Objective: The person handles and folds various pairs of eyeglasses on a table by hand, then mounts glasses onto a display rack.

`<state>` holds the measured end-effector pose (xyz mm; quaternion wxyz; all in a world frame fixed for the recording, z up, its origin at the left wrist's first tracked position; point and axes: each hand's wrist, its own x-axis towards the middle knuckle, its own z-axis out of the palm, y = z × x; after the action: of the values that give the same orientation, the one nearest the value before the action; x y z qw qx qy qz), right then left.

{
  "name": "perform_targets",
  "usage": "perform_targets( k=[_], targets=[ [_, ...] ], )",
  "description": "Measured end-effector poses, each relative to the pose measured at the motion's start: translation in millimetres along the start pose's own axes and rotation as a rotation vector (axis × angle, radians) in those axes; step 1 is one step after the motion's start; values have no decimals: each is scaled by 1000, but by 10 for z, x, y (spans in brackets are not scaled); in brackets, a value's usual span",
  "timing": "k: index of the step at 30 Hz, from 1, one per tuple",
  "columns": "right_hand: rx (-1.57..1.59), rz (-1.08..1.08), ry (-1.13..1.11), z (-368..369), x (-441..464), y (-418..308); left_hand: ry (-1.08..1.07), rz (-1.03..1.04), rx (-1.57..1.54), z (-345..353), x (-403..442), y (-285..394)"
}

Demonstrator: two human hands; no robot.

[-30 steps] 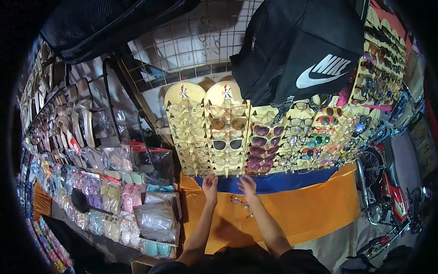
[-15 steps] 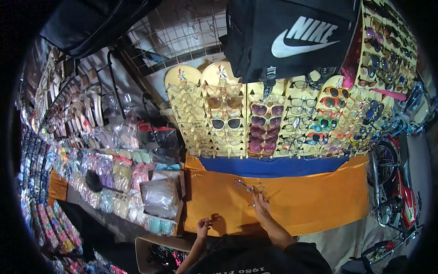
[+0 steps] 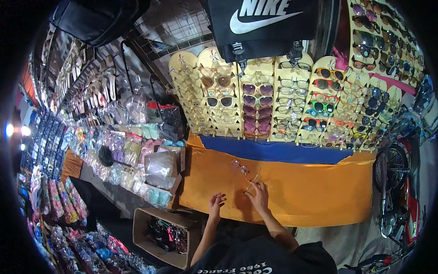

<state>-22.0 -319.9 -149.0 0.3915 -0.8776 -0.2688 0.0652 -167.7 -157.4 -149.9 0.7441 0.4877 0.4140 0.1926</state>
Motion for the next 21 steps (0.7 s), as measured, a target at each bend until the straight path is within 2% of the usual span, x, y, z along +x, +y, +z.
perform_targets(
  k=[2,5,6,8,12,14,20,21],
  targets=[
    [184,-31,101,-250,-119,-173,-143,-8,91,235,-194,36],
    [274,-77,38,-691,-283,-435,-280,-19,91,549,-472,189],
    [266,-81,42,-767,-311,-441,-337,-22,104,655,-562,239],
    [288,-255,65,-901,-381,-441,-388,30,107,795,-674,256],
    [193,-330,62,-1303,-541,-582,-551,147,93,1056,-836,297],
    [167,-337,70,-1396,-610,-528,-555,198,47,1171,-912,284],
    [189,-335,36,-1659,-672,-391,-447,235,218,1391,-1162,464],
    [314,-225,81,-1657,-695,-335,-430,255,239,1402,-1158,425]
  ],
)
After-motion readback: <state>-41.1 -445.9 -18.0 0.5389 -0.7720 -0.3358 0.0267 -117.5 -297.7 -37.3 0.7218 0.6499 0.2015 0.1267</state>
